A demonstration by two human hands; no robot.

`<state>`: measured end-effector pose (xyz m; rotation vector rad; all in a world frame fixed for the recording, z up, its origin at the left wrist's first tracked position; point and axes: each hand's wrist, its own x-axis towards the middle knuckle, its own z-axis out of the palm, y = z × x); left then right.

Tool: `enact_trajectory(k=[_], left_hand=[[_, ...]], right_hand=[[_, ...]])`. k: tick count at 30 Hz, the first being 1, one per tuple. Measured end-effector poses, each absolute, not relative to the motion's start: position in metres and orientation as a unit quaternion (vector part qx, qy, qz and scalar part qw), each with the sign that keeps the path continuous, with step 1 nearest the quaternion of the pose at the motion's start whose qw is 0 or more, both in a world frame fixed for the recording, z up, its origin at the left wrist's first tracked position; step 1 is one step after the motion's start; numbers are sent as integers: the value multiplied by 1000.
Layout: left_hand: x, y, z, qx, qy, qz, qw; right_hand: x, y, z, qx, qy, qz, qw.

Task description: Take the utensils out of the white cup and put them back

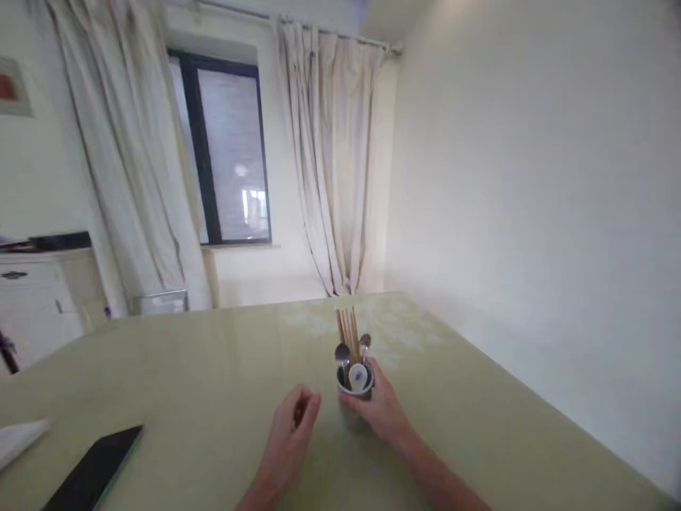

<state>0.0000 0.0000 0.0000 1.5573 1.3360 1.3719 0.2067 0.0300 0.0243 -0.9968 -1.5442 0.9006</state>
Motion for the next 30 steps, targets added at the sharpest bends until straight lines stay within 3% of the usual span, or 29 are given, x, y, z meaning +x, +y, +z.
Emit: enact_trajectory(k=[8,15,30], left_hand=[[-12,-2,18,522,493,602,349],[-15,-2,28,443,453,633,445],[-25,-12,38,513,410,592,467]], right_hand=[[180,4,19,-295,-701,481,436],[175,-5,24,-269,-719,501,400],[179,-10,33,-251,-736,497,384]])
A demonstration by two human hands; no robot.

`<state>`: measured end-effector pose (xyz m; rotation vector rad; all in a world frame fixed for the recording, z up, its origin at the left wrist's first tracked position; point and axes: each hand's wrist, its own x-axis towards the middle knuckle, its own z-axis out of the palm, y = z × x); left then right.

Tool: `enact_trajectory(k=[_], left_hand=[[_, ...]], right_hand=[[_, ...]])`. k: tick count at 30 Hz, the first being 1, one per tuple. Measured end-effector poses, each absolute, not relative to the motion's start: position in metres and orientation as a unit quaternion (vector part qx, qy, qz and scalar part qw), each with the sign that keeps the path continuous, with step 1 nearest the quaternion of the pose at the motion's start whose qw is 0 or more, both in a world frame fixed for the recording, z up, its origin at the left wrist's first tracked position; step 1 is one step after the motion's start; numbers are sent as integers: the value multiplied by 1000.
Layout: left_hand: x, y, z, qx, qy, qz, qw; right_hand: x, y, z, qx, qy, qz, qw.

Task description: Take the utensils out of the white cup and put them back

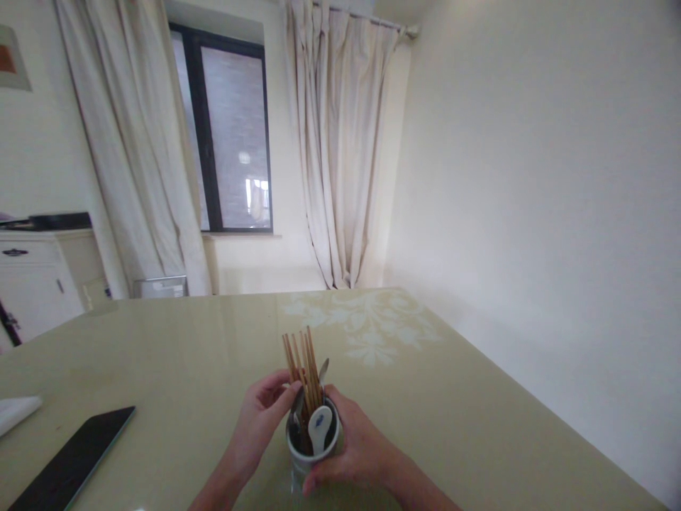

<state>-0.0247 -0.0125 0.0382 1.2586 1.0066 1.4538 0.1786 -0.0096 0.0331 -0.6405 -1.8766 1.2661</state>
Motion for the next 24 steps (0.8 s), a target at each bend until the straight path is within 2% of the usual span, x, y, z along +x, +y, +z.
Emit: enact_trajectory(k=[7,24], left_hand=[[-12,-16,37,531,359,564,520],[-13,-20,43,514,436,565,477]], right_hand=[[179,-7,29,-243,-753,468,392],[181,-3,25,-231,-761,465,388]])
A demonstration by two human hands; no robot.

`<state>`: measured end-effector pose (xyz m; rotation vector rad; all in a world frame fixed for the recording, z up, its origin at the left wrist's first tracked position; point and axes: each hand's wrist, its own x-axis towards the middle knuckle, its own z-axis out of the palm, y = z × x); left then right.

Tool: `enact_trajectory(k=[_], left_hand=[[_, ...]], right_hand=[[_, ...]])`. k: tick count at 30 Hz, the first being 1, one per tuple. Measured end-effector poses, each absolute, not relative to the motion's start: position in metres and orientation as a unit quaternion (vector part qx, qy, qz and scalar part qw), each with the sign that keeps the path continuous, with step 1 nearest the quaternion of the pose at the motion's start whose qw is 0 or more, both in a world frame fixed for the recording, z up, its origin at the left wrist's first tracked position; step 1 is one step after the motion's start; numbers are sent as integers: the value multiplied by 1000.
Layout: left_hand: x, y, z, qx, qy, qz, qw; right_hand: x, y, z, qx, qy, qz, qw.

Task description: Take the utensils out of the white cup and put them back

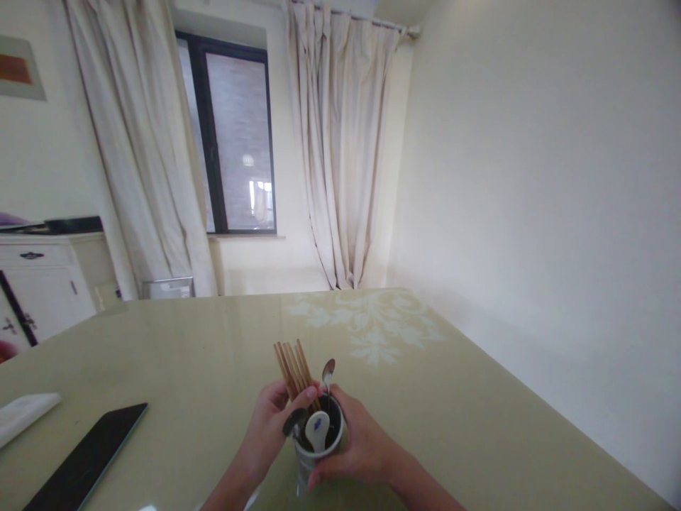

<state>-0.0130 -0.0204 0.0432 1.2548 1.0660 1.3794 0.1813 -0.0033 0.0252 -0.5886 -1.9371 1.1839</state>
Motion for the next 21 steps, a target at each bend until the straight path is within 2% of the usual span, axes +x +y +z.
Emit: enact_trajectory(k=[7,16,21], left_hand=[[-16,-23,37,552,435,584,407],[-14,-32,54,441,430,663,425],[-14,-31,64,347,360,737,455]], right_hand=[[181,-5,27,-199,-749,490,399],[181,-3,27,-246,-770,456,373],[180,-2,25,-239,-760,471,379]])
